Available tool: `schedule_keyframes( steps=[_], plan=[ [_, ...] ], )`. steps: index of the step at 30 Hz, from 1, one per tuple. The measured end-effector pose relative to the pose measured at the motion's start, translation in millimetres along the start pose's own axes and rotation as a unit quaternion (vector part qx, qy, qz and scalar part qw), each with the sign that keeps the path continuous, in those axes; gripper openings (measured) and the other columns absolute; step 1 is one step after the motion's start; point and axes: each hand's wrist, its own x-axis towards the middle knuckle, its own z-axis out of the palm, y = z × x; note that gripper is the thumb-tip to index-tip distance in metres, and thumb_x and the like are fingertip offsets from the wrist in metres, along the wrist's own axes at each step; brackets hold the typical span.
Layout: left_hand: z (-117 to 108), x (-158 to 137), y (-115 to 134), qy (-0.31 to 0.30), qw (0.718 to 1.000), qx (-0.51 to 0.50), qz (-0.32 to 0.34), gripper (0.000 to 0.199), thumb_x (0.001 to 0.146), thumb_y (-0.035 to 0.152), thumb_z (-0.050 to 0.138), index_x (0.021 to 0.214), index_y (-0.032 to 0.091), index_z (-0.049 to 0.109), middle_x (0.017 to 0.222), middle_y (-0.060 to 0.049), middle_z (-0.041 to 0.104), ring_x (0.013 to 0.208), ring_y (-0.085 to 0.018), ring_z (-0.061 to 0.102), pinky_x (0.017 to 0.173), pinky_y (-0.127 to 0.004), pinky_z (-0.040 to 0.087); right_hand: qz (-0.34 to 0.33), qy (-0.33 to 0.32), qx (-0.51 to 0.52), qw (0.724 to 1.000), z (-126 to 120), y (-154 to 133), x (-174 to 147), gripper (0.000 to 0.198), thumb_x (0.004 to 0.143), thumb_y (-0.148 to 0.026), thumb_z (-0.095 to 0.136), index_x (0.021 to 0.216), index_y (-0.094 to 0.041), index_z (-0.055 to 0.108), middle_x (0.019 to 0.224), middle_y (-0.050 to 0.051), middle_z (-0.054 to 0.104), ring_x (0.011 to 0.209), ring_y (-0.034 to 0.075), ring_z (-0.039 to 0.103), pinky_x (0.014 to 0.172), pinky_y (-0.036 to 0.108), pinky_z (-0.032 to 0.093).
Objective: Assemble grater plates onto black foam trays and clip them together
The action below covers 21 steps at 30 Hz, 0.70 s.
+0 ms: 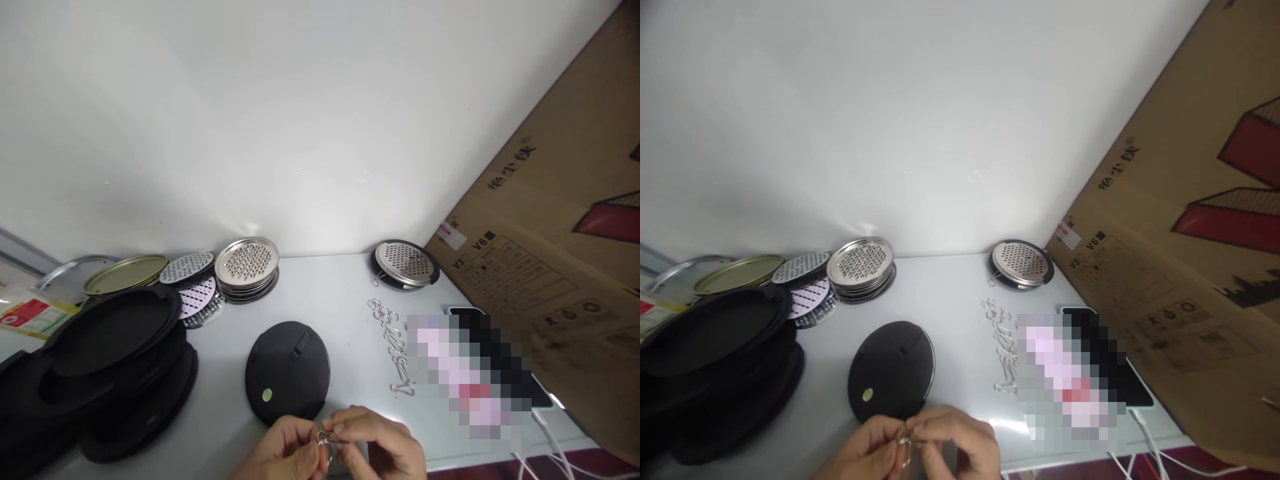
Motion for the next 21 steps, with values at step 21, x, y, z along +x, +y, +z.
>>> schedule_keyframes(
  steps=[21],
  plan=[
    [-7.0,12.7,-16.6,-0.017,0.998,-0.049,0.038,0.047,0.075,0.059,0.079,0.075,0.015,0.061,0.069,0.003,0.055,0.056,-0.005,0.045,0.056,-0.018,0.029,0.181,0.088,0.091,0.975,4.2,-4.3,-1.5,0.021,0.074,-0.006,0.074,0.079,-0.026,0.077,0.075,0.002,0.078,0.069,0.016,0.074,0.063,0.02,0.057]
  ],
)
